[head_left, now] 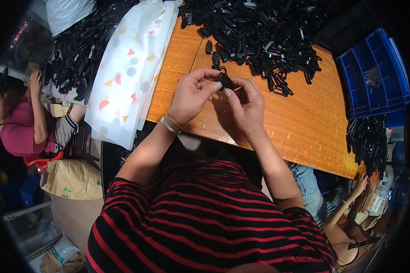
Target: Assembling small black plastic clips by snapping two parts together from a large pile on a workbench.
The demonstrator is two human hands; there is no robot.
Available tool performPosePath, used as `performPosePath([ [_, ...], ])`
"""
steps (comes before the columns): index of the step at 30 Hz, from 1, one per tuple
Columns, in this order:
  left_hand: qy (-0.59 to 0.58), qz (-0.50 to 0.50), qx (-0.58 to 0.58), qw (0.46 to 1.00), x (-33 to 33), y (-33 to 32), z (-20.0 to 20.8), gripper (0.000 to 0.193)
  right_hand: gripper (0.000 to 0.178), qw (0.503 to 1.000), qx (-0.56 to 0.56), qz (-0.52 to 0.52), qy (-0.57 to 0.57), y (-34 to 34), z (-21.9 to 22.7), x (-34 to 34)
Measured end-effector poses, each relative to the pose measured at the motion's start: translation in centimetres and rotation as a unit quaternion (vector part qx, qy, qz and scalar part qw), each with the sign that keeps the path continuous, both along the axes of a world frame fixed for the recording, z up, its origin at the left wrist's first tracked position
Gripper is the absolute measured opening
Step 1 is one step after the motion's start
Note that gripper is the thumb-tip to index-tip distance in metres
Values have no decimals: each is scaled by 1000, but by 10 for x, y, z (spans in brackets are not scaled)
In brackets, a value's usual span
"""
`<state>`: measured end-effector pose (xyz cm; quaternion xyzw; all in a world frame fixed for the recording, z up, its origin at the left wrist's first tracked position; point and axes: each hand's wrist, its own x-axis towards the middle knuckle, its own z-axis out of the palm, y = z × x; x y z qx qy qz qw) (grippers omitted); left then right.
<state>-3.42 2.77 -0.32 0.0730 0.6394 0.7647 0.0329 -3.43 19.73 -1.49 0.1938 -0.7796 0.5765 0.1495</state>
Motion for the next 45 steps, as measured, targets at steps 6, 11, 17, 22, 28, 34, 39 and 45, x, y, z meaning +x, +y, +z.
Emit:
performPosePath([
  [6, 14, 26, 11, 1000, 9, 2, -8, 29, 20, 1000, 5, 5, 12, -3, -1, 2],
  [11, 42, 65, 39, 996, 22, 11, -24, 31, 23, 997, 29, -5, 72, -11, 1, 10],
  [17, 71, 124, -43, 989, 45, 17, -9, 23, 34, 995, 51, -23, 87, -20, -5, 21],
  [22, 68, 43, 20, 997, 56, -4, -13, 19, 48, 994, 72, 75, 39, -36, -4, 37],
  [28, 10, 67, 18, 998, 86, -37, -15, 28, 42, 977, 80, 142, -139, -71, -7, 65],
  [34, -183, 93, -315, 926, 164, -133, -53, 32, 18, 933, 133, 335, -6, -84, -14, 29],
  [39, -109, 85, -686, 714, 184, -132, -31, 23, 15, 932, 320, 109, 129, -91, -11, -36],
  [45, 178, 143, -469, 853, 76, -56, 0, 8, 13, 909, 381, 123, 115, -79, -14, -49],
])
